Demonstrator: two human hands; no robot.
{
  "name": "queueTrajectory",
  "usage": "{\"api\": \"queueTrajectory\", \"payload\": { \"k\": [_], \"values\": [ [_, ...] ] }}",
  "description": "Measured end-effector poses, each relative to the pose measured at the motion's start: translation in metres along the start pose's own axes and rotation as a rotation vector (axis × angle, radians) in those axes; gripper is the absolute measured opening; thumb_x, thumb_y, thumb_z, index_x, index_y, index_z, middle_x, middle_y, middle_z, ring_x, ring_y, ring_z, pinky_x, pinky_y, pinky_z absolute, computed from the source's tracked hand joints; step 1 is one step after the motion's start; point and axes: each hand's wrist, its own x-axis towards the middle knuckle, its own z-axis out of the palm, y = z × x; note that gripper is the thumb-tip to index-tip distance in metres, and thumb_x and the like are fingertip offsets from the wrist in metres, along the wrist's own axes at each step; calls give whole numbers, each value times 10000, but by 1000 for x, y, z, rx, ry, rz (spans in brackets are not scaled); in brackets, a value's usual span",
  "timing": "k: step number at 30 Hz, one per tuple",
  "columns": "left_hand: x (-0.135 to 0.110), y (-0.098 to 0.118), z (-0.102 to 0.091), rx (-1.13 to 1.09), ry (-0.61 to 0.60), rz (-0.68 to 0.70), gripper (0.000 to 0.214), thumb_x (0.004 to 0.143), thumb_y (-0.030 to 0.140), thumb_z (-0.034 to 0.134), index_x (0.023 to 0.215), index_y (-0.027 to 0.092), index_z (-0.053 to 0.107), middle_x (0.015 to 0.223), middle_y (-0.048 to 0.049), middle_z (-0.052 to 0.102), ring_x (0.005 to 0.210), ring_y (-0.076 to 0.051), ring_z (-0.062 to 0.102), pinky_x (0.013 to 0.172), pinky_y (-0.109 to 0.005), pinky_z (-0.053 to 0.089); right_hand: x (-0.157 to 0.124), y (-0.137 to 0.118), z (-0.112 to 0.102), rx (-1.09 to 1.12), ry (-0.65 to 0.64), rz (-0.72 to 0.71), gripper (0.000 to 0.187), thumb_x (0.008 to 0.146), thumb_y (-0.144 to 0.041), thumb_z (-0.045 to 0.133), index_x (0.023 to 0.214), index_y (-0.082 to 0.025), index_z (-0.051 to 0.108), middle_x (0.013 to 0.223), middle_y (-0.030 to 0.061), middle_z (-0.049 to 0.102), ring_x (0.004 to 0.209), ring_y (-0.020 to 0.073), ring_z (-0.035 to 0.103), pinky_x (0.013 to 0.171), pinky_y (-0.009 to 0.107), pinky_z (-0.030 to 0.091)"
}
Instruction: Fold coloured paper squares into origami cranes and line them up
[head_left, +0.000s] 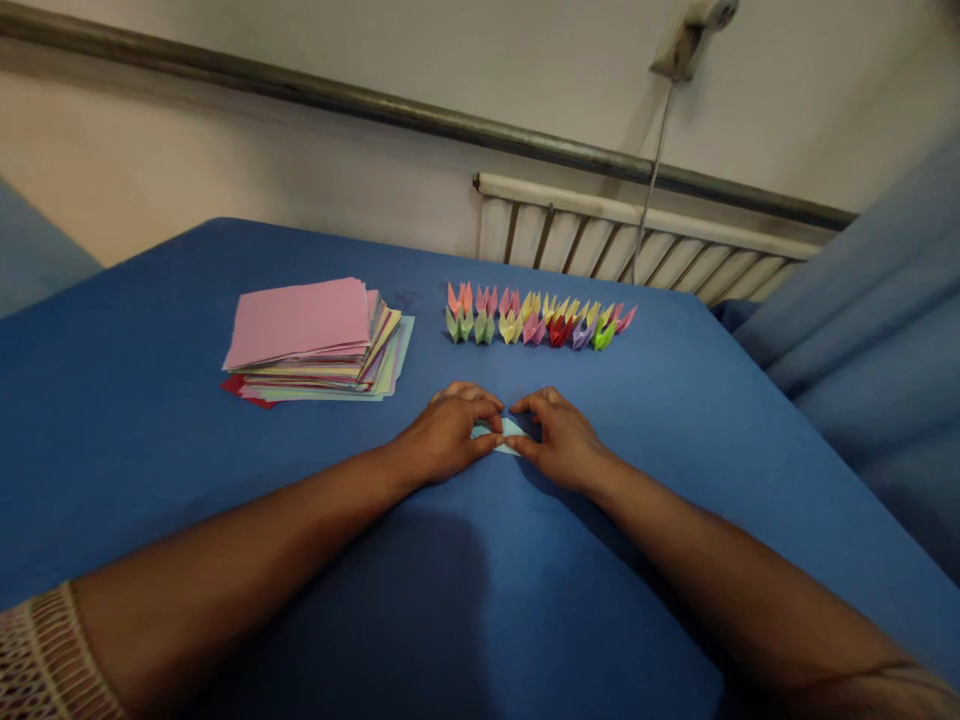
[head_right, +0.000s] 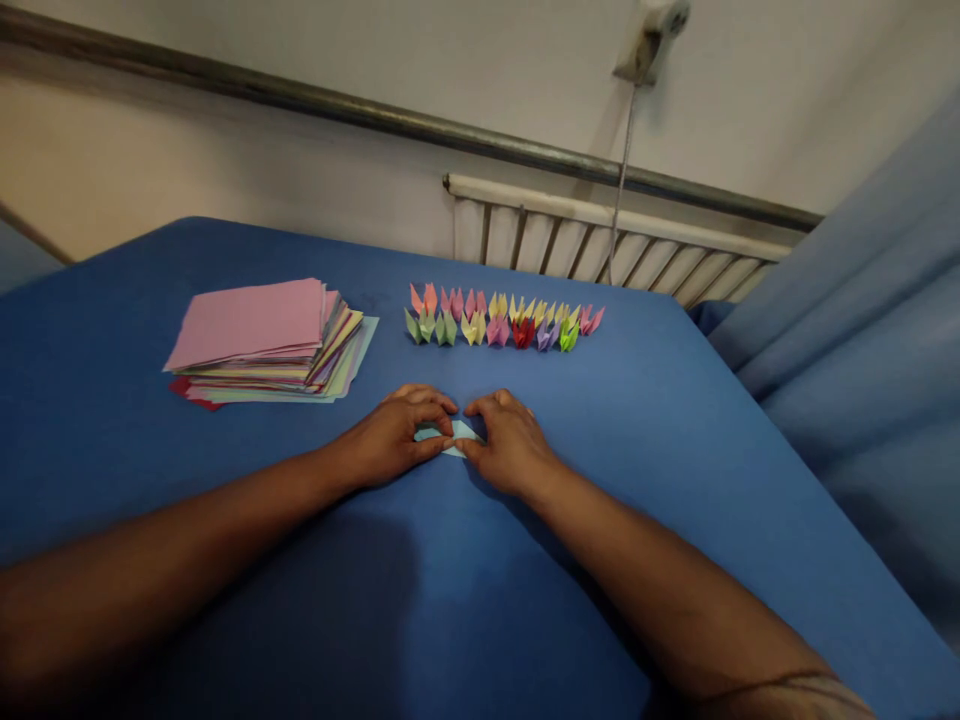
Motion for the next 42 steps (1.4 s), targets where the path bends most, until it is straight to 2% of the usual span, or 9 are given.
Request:
{"api": "queueTrajectory", "payload": {
  "k": [6, 11, 18, 23, 27, 31, 34, 42],
  "values": [
    [1, -1, -1, -15, -7, 7, 92, 804, 289, 632, 838, 218, 680, 985, -28, 666, 1027, -218, 538, 952, -393, 366, 3, 1, 4, 33, -6, -6, 246, 764, -289, 702, 979, -224, 602, 961, 21, 558, 880, 168, 528, 802, 342, 395],
    [0, 1, -3, -10, -16, 36, 83, 815, 279, 616, 830, 216, 669, 1013, -23, 664, 1019, -209, 538, 935, -380, 365, 4, 3, 9, 115, 24, -61, 182, 755, -192, 692, 907, -226, 597, 943, 5, 559, 900, 162, 536, 823, 340, 391],
    [-2, 3, -4, 76, -23, 12, 102, 820, 293, 610, 870, 220, 662, 859, -14, 659, 936, -211, 548, 905, -386, 360, -1, 2, 4, 21, -33, -157, 67, 819, -196, 628, 882, -216, 617, 914, 19, 569, 898, 165, 532, 828, 337, 387],
    [-3, -1, -8, 70, -71, 97, 125, 850, 266, 576, 939, 243, 660, 922, -6, 665, 960, -203, 552, 925, -382, 343, -3, -1, -2, -75, -79, -206, 85, 852, -228, 598, 934, -212, 616, 941, 32, 595, 889, 165, 537, 828, 335, 387],
    [-4, -1, -14, 133, -123, 194, 128, 871, 282, 572, 959, 250, 660, 942, -2, 671, 956, -192, 566, 1024, -431, 255, -4, -4, -6, -121, -101, -259, 101, 872, -232, 571, 956, -199, 616, 957, 43, 615, 902, 171, 547, 836, 335, 390],
    [-4, 1, -15, 207, -114, 252, 153, 887, 310, 565, 996, 251, 656, 938, -3, 679, 951, -187, 573, 1073, -454, 192, -6, -9, -13, -195, -120, -327, 161, 884, -305, 565, 968, -176, 612, 958, 64, 616, 908, 189, 548, 834, 348, 395],
    [-4, 1, -15, 226, -106, 270, 151, 901, 306, 546, 980, 246, 660, 935, 1, 682, 943, -179, 575, 1082, -453, 184, -7, -11, -16, -228, -149, -354, 195, 870, -322, 589, 993, -172, 608, 972, 66, 616, 917, 195, 546, 841, 352, 397],
    [-4, 3, -15, 181, -110, 240, 151, 899, 324, 545, 959, 250, 662, 923, -1, 677, 924, -177, 589, 1062, -446, 228, -4, -6, -16, -173, -173, -351, 130, 904, -266, 542, 959, -192, 633, 967, 53, 631, 906, 172, 558, 824, 326, 396]
  ]
}}
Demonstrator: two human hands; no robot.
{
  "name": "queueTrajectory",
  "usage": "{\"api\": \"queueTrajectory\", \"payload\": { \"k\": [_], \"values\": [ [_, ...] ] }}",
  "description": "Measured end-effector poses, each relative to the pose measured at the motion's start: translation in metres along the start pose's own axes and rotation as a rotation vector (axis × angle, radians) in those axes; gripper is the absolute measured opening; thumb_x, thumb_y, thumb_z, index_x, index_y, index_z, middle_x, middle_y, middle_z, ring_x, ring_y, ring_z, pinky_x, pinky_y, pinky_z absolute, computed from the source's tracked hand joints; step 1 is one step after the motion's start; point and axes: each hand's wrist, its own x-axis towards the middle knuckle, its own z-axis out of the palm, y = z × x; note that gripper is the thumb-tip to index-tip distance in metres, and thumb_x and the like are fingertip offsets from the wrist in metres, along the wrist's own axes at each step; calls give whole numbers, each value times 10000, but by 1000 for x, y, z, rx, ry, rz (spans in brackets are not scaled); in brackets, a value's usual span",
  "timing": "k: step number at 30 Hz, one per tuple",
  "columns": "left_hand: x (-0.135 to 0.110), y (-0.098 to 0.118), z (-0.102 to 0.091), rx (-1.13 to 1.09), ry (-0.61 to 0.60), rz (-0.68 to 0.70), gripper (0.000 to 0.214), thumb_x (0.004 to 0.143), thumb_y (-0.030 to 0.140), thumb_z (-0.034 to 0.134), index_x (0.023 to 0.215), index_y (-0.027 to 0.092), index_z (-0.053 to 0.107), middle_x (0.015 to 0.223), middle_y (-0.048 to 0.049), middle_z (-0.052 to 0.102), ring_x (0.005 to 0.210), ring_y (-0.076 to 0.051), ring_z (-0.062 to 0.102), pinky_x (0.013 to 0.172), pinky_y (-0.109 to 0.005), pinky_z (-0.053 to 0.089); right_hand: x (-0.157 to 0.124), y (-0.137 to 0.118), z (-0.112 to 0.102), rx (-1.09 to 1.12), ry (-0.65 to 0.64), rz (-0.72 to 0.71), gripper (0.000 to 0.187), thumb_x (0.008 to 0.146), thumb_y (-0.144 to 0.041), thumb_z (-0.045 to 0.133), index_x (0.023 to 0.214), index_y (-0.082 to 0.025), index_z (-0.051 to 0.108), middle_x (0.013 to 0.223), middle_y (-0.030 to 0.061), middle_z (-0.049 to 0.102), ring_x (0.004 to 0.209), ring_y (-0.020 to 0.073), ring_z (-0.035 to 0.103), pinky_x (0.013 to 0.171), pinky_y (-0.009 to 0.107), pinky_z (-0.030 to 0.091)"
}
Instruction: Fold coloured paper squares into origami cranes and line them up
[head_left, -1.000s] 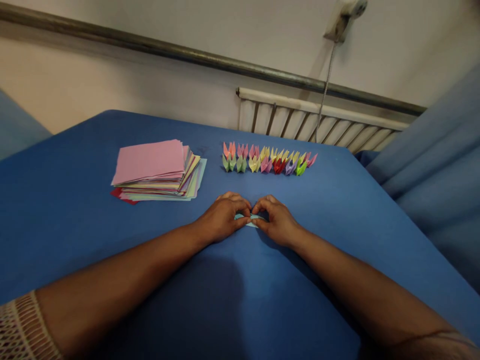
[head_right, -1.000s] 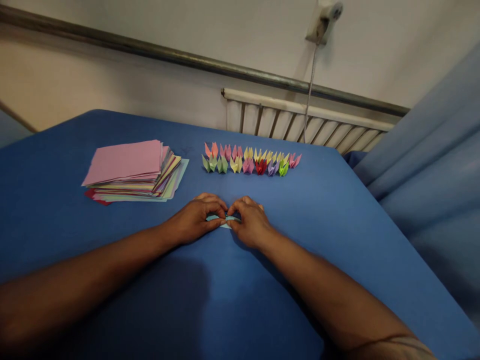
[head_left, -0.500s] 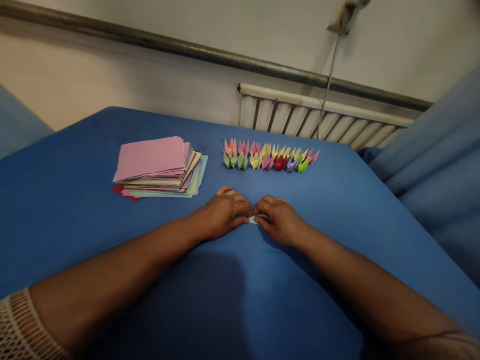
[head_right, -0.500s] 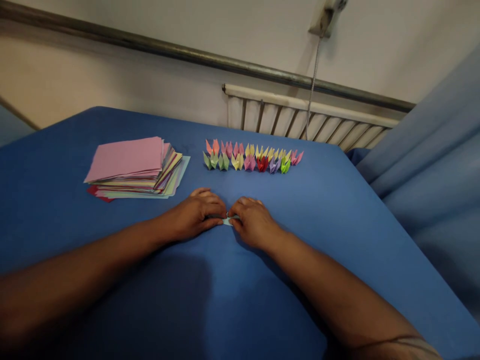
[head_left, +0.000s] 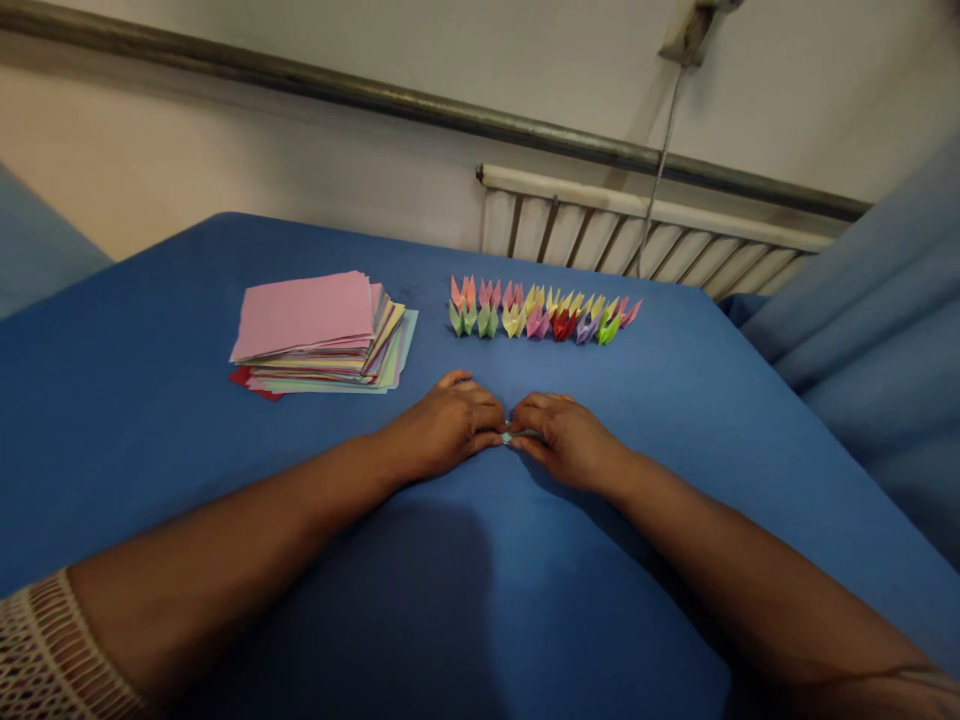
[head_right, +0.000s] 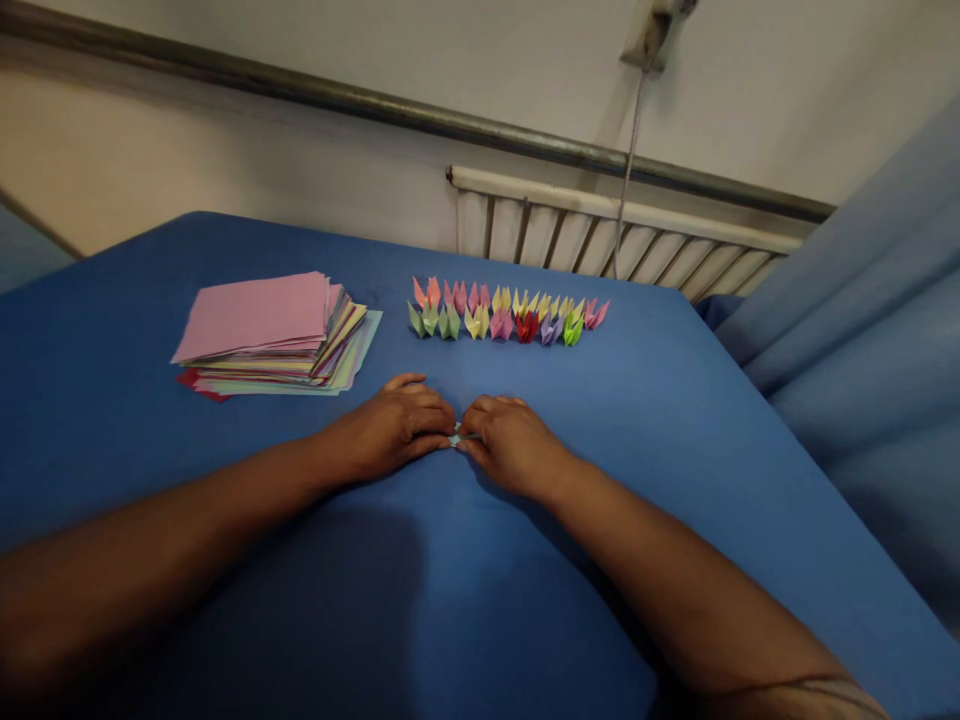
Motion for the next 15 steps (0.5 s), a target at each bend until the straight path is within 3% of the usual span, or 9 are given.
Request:
{"api": "queueTrajectory", "payload": {
  "k": [15],
  "values": [
    [2, -1, -2, -81, 8, -22, 162, 884, 337, 554, 918, 225, 667, 893, -26, 657, 887, -189, 565, 935, -385, 342, 0, -9, 3, -363, -56, -69, 200, 944, -204, 445, 952, -167, 641, 885, 75, 635, 796, 193, 558, 743, 337, 379]
  ]
}}
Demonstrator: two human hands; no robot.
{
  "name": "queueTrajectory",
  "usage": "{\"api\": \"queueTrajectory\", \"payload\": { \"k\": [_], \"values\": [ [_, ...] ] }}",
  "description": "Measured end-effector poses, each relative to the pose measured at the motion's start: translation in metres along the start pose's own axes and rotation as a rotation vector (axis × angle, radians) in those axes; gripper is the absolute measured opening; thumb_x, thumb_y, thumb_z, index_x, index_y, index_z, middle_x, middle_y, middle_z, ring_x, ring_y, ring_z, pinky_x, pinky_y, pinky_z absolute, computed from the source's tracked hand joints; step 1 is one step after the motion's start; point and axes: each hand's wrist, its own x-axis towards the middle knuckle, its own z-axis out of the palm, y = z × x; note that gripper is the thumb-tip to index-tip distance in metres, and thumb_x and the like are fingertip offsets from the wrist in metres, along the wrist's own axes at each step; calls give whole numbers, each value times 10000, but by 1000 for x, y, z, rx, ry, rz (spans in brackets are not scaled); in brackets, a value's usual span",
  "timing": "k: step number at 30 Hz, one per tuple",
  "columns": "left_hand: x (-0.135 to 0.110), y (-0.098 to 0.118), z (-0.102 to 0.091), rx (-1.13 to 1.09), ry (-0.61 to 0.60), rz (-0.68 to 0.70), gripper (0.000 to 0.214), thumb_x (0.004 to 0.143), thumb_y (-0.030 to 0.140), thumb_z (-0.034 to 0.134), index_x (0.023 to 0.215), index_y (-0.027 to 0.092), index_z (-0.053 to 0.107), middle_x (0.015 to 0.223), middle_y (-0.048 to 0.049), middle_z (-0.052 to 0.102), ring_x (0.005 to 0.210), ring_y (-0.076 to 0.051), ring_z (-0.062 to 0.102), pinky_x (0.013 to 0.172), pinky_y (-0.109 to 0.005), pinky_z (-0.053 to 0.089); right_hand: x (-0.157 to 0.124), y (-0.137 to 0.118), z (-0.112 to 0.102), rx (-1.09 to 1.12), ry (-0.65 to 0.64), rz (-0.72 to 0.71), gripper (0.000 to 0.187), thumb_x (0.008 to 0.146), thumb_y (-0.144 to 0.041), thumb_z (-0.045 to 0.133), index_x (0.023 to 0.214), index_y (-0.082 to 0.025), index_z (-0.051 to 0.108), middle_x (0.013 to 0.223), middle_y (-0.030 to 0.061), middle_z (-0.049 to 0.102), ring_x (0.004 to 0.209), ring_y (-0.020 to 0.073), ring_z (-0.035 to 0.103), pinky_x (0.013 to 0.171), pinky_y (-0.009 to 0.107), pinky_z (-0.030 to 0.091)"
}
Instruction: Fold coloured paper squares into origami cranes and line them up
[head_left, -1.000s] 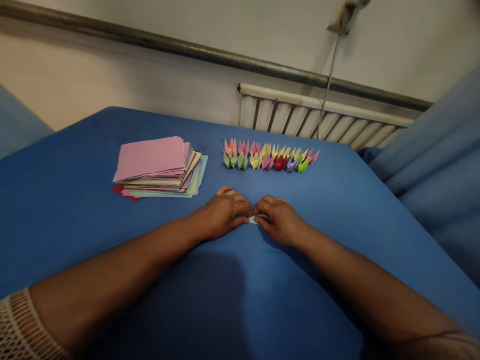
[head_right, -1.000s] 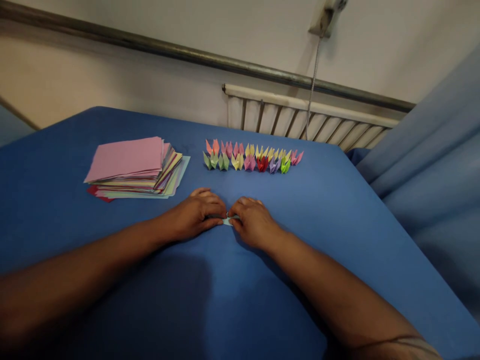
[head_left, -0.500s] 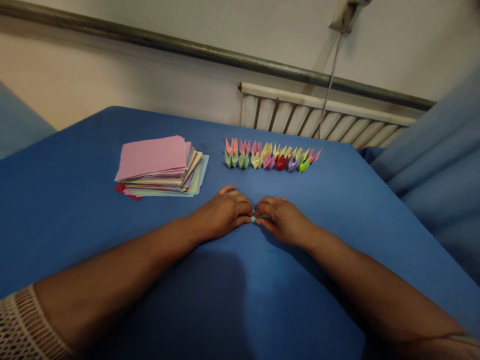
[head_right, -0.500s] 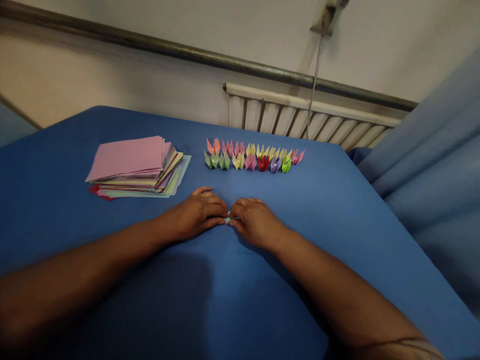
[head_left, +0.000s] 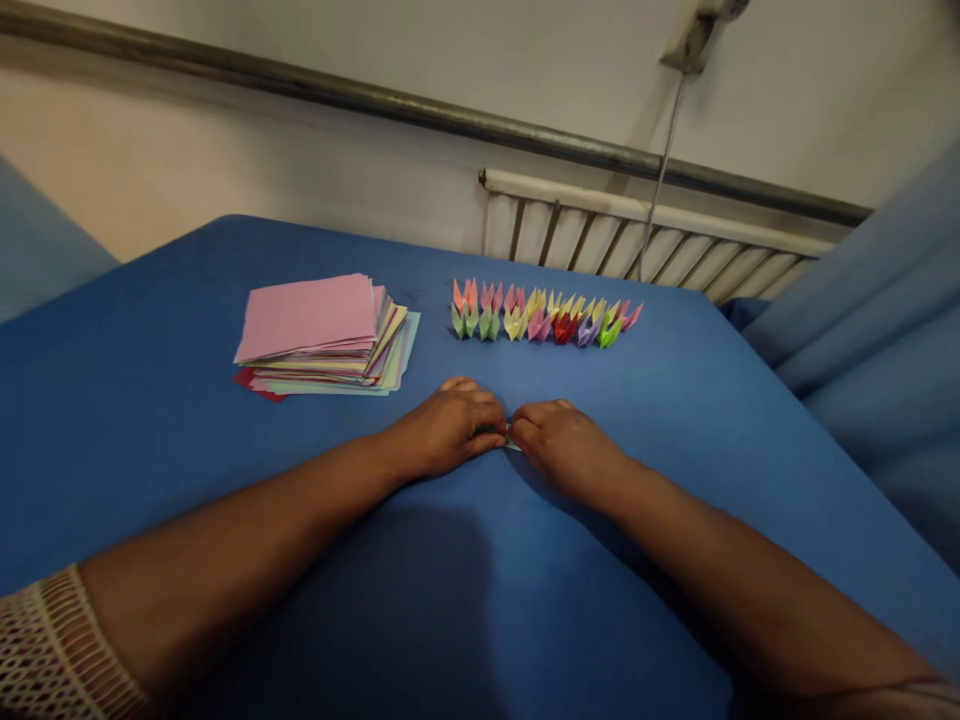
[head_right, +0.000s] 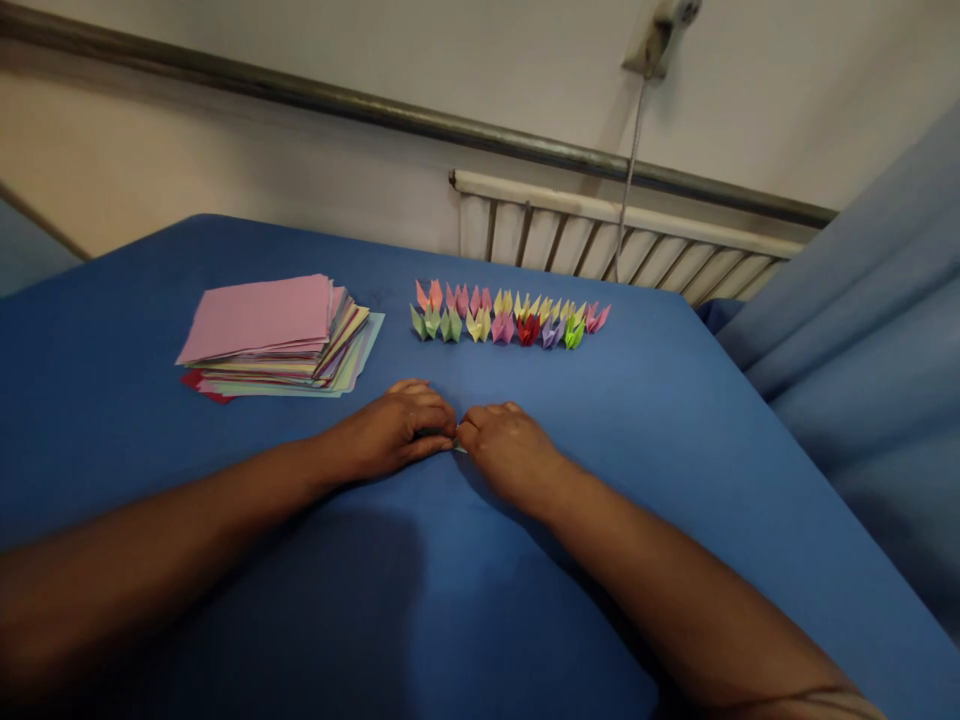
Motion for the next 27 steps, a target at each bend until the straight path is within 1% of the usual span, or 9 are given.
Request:
{"api": "queueTrajectory", "payload": {
  "k": [5, 8, 11, 15, 17, 21, 23, 27],
  "values": [
    [-1, -1, -1, -23, -10, 25, 181, 873, 359, 574, 975, 237, 660, 920, -29, 659, 916, -192, 566, 955, -385, 334, 0, 0, 5, 8, 19, -19, 177, 932, -211, 476, 942, -171, 648, 871, 78, 631, 795, 194, 557, 740, 334, 385],
    [-1, -2, -1, -35, -8, 6, 176, 871, 358, 572, 960, 232, 656, 927, -28, 650, 913, -193, 561, 923, -374, 359, 0, 1, 3, 49, 29, -5, 186, 932, -210, 475, 953, -177, 657, 878, 78, 636, 806, 194, 560, 745, 330, 392],
    [-1, -3, 0, -52, -14, -14, 173, 860, 352, 584, 950, 219, 647, 924, -29, 640, 900, -190, 559, 892, -358, 379, 0, 6, 2, 158, 38, 6, 200, 936, -231, 473, 931, -189, 668, 887, 71, 647, 818, 187, 567, 749, 314, 406],
    [0, -2, 0, -48, -28, -32, 163, 856, 339, 585, 945, 214, 641, 926, -30, 635, 896, -189, 557, 879, -348, 386, 0, 12, 1, 306, 59, -9, 194, 931, -209, 473, 906, -200, 665, 918, 49, 650, 859, 168, 577, 780, 286, 420],
    [0, -1, 0, -46, -26, -36, 166, 852, 331, 590, 961, 215, 637, 934, -30, 633, 898, -189, 556, 875, -344, 389, 0, 11, 0, 299, 69, 3, 203, 937, -212, 454, 921, -186, 654, 908, 56, 646, 857, 171, 575, 786, 293, 424],
    [0, -1, 2, -64, -13, -44, 180, 841, 311, 607, 988, 207, 627, 942, -36, 630, 909, -192, 556, 866, -338, 398, -1, 4, 0, 204, 62, 31, 236, 947, -216, 410, 954, -158, 638, 910, 92, 637, 851, 198, 562, 780, 331, 429],
    [1, -2, 3, -81, -13, -30, 148, 852, 308, 594, 949, 205, 636, 931, -34, 629, 908, -188, 558, 875, -339, 396, -1, 1, -1, 173, 53, 29, 237, 946, -209, 404, 960, -157, 635, 911, 96, 633, 851, 203, 560, 781, 341, 428],
    [1, -5, 4, -126, -11, -14, 126, 877, 285, 553, 876, 202, 647, 917, -26, 627, 887, -166, 568, 899, -333, 391, 0, -1, 0, 123, 29, 24, 216, 946, -255, 441, 967, -164, 635, 923, 90, 632, 866, 209, 561, 787, 345, 422]
  ]
}}
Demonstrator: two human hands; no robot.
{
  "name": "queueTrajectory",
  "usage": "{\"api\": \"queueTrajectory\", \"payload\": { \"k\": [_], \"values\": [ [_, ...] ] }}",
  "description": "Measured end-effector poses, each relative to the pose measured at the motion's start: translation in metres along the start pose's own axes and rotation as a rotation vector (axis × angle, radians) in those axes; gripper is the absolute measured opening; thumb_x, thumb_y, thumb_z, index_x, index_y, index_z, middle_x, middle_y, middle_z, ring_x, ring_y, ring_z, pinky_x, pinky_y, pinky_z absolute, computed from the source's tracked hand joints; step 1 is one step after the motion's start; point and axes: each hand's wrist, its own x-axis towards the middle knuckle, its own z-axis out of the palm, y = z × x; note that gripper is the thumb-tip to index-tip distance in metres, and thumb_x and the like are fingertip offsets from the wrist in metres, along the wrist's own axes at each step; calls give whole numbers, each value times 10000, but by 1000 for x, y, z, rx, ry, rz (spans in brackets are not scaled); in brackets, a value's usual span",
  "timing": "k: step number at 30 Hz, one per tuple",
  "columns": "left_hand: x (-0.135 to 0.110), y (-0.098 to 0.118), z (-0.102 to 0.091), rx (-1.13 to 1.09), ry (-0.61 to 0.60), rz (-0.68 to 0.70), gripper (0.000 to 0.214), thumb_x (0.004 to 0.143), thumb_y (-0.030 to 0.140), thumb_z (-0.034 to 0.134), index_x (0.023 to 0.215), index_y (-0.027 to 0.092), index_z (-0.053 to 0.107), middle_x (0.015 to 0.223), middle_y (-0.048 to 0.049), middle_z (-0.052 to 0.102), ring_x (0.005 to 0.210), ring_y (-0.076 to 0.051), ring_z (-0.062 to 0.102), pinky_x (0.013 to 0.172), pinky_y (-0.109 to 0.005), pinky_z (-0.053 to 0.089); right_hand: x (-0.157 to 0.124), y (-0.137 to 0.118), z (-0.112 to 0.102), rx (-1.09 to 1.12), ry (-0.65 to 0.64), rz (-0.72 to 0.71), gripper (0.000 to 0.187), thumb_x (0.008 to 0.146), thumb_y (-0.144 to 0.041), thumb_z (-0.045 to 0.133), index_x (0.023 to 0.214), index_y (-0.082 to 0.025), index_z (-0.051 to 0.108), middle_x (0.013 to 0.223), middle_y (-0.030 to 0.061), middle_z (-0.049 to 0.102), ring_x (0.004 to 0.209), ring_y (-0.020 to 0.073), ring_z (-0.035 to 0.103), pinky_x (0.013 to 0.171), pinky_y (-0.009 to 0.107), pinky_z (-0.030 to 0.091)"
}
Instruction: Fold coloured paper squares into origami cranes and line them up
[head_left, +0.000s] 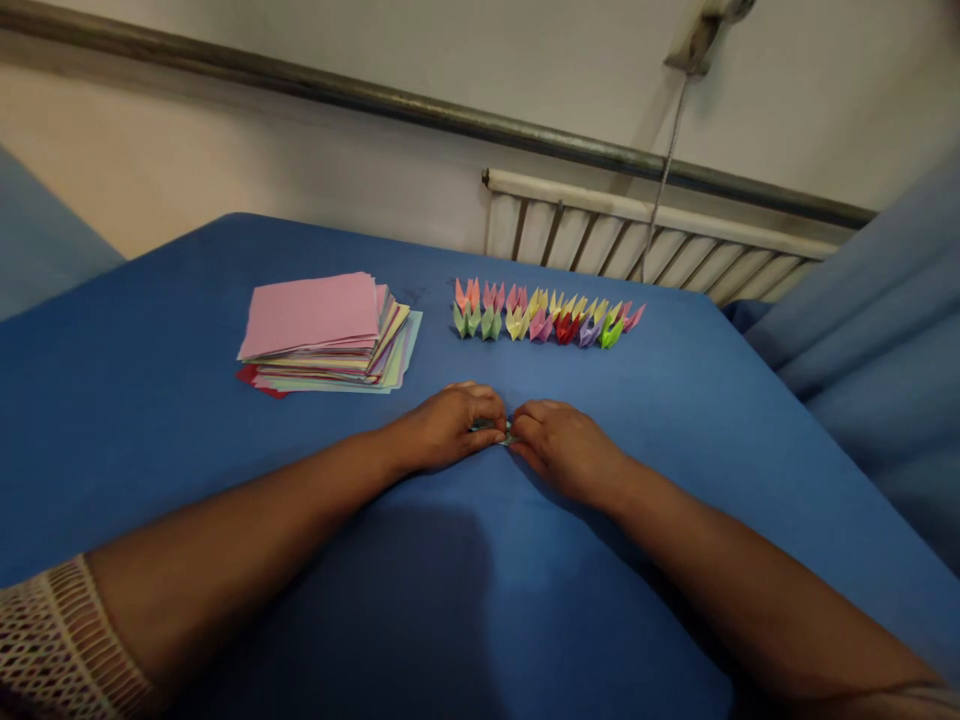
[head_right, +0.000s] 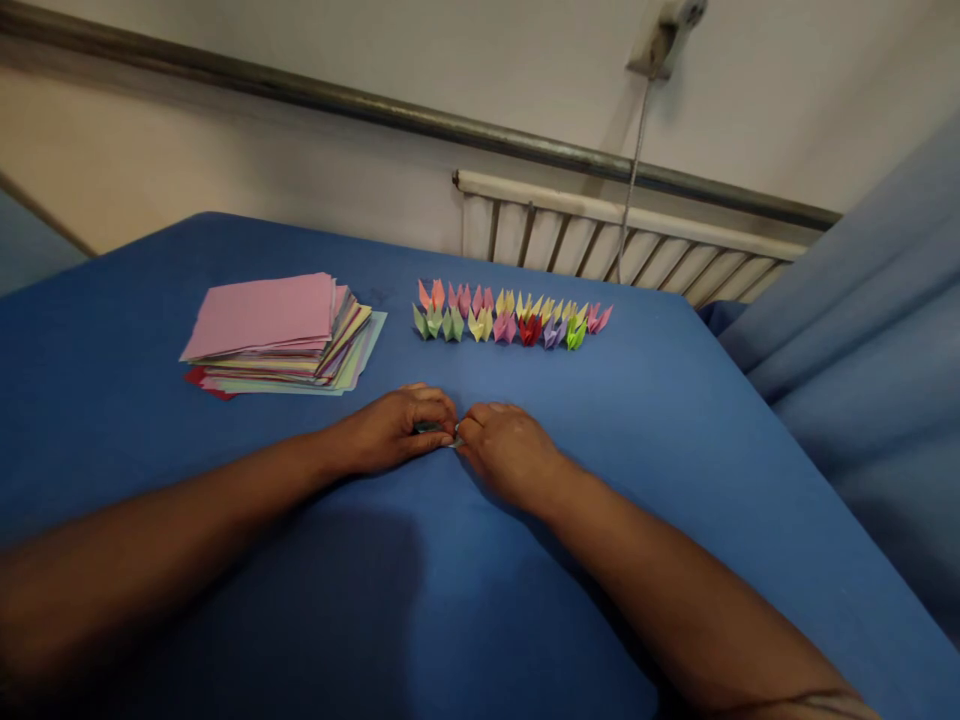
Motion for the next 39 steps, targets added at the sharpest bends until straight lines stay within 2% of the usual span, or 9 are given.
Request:
{"api": "queueTrajectory", "payload": {
  "k": [9, 13, 21, 31, 39],
  "values": [
    [0, 1, -2, 25, -19, -9, 144, 832, 277, 605, 946, 206, 656, 949, -35, 625, 916, -182, 560, 888, -331, 395, 1, 5, 3, 22, 25, -4, 272, 977, -296, 401, 955, -163, 636, 928, 70, 645, 856, 177, 569, 771, 297, 408],
    [1, 0, 0, 5, 1, -13, 135, 817, 274, 622, 923, 199, 656, 936, -33, 636, 897, -180, 566, 876, -327, 402, 0, 4, 2, 29, 30, 27, 266, 977, -243, 384, 951, -141, 627, 907, 74, 644, 844, 168, 568, 769, 282, 408],
    [2, 5, 0, -24, 6, -18, 136, 858, 246, 571, 956, 219, 662, 880, -8, 668, 875, -167, 579, 858, -313, 401, -1, -5, -6, -38, -22, 45, 277, 968, -220, 368, 992, -130, 629, 901, 88, 658, 844, 186, 587, 789, 303, 411],
    [4, 6, 2, 141, 3, -73, 199, 908, 281, 484, 894, 193, 662, 844, -38, 607, 847, -182, 525, 835, -325, 393, -1, -4, 3, 42, 46, 160, 229, 937, -210, 388, 888, -149, 603, 898, 84, 623, 850, 176, 559, 802, 291, 414],
    [5, 6, 16, 155, 150, -191, 139, 871, 265, 495, 831, 180, 597, 876, -48, 579, 870, -199, 502, 836, -350, 391, 0, -9, 5, -45, 75, 264, 193, 928, -266, 440, 944, -150, 593, 948, 104, 607, 880, 219, 541, 779, 327, 408]
  ]
}}
